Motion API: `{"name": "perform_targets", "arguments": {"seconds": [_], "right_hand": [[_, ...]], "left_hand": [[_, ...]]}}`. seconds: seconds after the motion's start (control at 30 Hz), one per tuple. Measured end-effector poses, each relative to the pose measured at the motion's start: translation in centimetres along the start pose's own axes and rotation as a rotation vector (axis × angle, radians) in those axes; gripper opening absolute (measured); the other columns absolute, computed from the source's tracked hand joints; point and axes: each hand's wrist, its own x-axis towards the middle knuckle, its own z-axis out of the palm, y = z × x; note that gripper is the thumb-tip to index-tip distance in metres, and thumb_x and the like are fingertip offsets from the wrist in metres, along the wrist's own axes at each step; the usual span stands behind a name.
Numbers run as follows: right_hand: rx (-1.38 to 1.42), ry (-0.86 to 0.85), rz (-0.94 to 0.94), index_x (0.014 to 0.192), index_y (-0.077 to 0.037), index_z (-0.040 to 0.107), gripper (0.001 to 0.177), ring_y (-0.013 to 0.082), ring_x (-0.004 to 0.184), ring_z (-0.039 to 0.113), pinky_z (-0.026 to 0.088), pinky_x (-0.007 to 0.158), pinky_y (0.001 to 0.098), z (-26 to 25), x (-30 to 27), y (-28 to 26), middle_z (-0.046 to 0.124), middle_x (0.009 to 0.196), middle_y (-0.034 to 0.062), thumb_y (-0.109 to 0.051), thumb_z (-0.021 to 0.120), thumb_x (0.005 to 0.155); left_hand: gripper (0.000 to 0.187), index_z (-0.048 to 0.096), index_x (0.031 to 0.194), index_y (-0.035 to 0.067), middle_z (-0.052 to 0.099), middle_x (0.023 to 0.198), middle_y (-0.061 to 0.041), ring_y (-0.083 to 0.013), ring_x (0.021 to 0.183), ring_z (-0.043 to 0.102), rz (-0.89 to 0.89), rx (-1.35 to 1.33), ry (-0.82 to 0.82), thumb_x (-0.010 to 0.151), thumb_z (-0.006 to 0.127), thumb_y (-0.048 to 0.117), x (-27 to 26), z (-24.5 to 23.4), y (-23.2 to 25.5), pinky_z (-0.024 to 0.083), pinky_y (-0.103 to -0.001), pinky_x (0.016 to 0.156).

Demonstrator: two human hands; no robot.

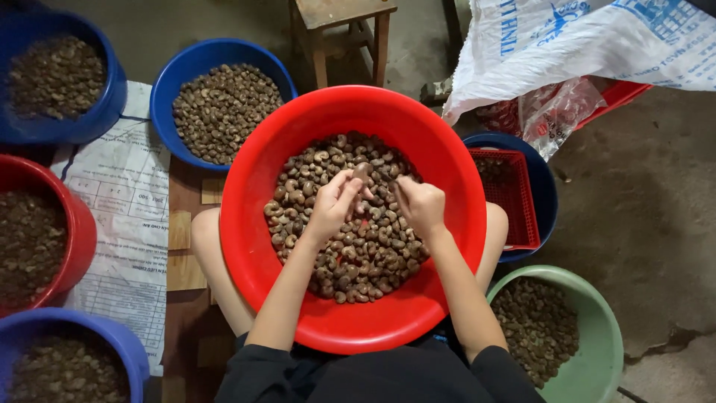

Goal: Peeling the outer skin of cashew nuts using a small knife over a large red basin.

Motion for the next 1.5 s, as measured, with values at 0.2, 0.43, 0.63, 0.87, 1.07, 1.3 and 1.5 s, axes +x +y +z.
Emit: {"name": "perform_targets", "arguments": {"seconds": [0.2, 0.43, 0.63, 0.87, 1.07, 1.3, 1.5], "right_hand": [[0.104, 0.005, -0.022, 0.103, -0.021, 0.071, 0.012, 0.0290, 0.061, 0.068, 0.056, 0.062, 0.0420, -0.9, 0.1, -1.1, 0.066, 0.066, 0.0037, -0.031, 0.065, 0.100], [0.082, 0.075, -0.052, 0.095, -0.026, 0.071, 0.005, 0.0258, 0.057, 0.064, 0.055, 0.061, 0.0364, -1.7, 0.7, -1.7, 0.061, 0.064, -0.0023, -0.030, 0.069, 0.095], [0.033, 0.103, -0.066, 0.096, -0.025, 0.071, 0.005, 0.0241, 0.057, 0.063, 0.053, 0.061, 0.0367, -1.2, 0.4, -0.9, 0.063, 0.067, -0.0006, -0.028, 0.067, 0.096], [0.075, 0.023, 0.013, 0.091, -0.022, 0.068, 0.010, 0.0267, 0.057, 0.064, 0.054, 0.059, 0.0388, -2.3, 1.0, -1.8, 0.059, 0.060, 0.0013, -0.029, 0.065, 0.098], [0.467, -0.107, 0.386, 0.088, -0.019, 0.067, 0.022, 0.0232, 0.058, 0.070, 0.055, 0.057, 0.0339, -2.5, 1.7, -3.0, 0.065, 0.056, 0.0055, -0.039, 0.067, 0.099], [1.277, -0.145, 0.769, 0.091, -0.003, 0.072, 0.007, 0.0166, 0.051, 0.068, 0.055, 0.053, 0.0282, -2.2, 1.5, -4.4, 0.068, 0.059, 0.0100, -0.007, 0.072, 0.096], [1.417, -0.073, 0.789, 0.104, 0.002, 0.072, 0.009, 0.0043, 0.047, 0.042, 0.034, 0.046, 0.0184, -2.3, 1.5, -4.6, 0.048, 0.052, -0.0002, -0.006, 0.069, 0.100]], "left_hand": [[0.033, 0.062, 0.128, -0.003, 0.074, 0.088, -0.018, -0.0148, 0.054, 0.064, -0.066, -0.129, -0.057, 0.111, 0.045, 0.019, -0.2, 0.1, -0.1, 0.050, -0.022, 0.038], [0.028, 0.065, 0.123, -0.003, 0.065, 0.057, -0.014, -0.0158, 0.040, 0.055, 0.035, 0.056, -0.088, 0.109, 0.050, 0.017, -0.3, -0.2, 0.8, 0.047, -0.024, 0.034], [0.033, 0.066, 0.126, 0.004, 0.076, 0.081, -0.014, -0.0303, 0.067, 0.071, 0.158, 0.585, -0.075, 0.107, 0.057, 0.030, -0.7, -0.4, 1.6, 0.058, -0.040, 0.056], [0.040, 0.064, 0.126, 0.005, 0.075, 0.085, -0.017, -0.0365, 0.076, 0.074, 0.222, 0.812, -0.053, 0.107, 0.056, 0.038, -1.1, 0.5, 2.6, 0.059, -0.045, 0.064], [0.036, 0.066, 0.122, 0.009, 0.075, 0.082, -0.010, -0.0303, 0.078, 0.074, 0.431, 0.961, -0.036, 0.103, 0.061, 0.039, -1.0, 1.1, 1.2, 0.059, -0.039, 0.065], [0.020, 0.068, 0.104, 0.019, 0.073, 0.080, -0.002, -0.0217, 0.073, 0.073, 0.373, 1.004, -0.110, 0.094, 0.072, 0.036, -1.4, 1.6, 1.9, 0.058, -0.034, 0.063], [0.028, 0.069, 0.120, 0.009, 0.079, 0.103, -0.013, -0.0233, 0.081, 0.078, -0.067, 0.255, -0.031, 0.094, 0.077, 0.017, -1.1, 2.3, 0.1, 0.061, -0.030, 0.057]]}}
